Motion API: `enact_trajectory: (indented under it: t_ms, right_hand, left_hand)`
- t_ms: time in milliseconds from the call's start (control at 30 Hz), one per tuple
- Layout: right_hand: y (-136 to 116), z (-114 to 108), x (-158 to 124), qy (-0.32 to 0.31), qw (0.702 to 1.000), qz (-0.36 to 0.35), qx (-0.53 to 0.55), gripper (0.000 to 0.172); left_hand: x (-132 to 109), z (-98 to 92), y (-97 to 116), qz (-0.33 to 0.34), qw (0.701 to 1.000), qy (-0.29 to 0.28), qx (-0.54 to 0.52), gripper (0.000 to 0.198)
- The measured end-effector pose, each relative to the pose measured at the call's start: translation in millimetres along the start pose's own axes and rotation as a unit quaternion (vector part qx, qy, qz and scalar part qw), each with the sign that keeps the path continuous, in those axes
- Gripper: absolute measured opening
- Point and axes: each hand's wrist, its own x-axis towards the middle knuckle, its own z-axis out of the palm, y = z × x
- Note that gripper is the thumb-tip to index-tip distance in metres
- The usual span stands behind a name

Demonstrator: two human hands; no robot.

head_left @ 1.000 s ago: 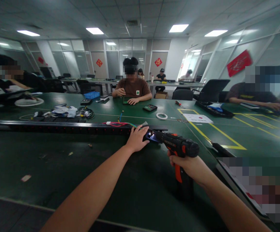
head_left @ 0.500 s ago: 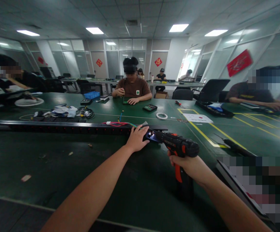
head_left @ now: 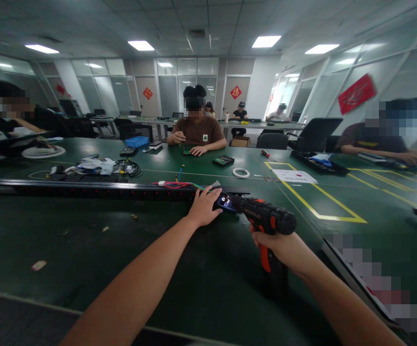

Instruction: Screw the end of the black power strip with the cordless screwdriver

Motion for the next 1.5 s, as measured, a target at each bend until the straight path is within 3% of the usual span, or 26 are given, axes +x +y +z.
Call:
enact_trajectory:
  t_ms: [600,1000,1500]
  right_hand:
    - [-3.5,3.1,-1.4,0.040,0.999,0.024,0.019,0.020]
    - [-4.0,0.9,0.7,0.018,0.999,-0.013,-0.024,0.009]
    - [-5.4,2.0,-1.3,0.031,0.998,-0.008,-0.057,0.021]
  left_hand:
    - [-1.0,-2.1,0.6,0.000,1.000,0.000,0.001,0.074]
    - [-0.5,-2.8,2.3,-0.004,1.000,-0.004,-0.001,0.074]
    - [-0.6,-1.6,0.9,-0.002,1.000,-0.001,0.000,0.074]
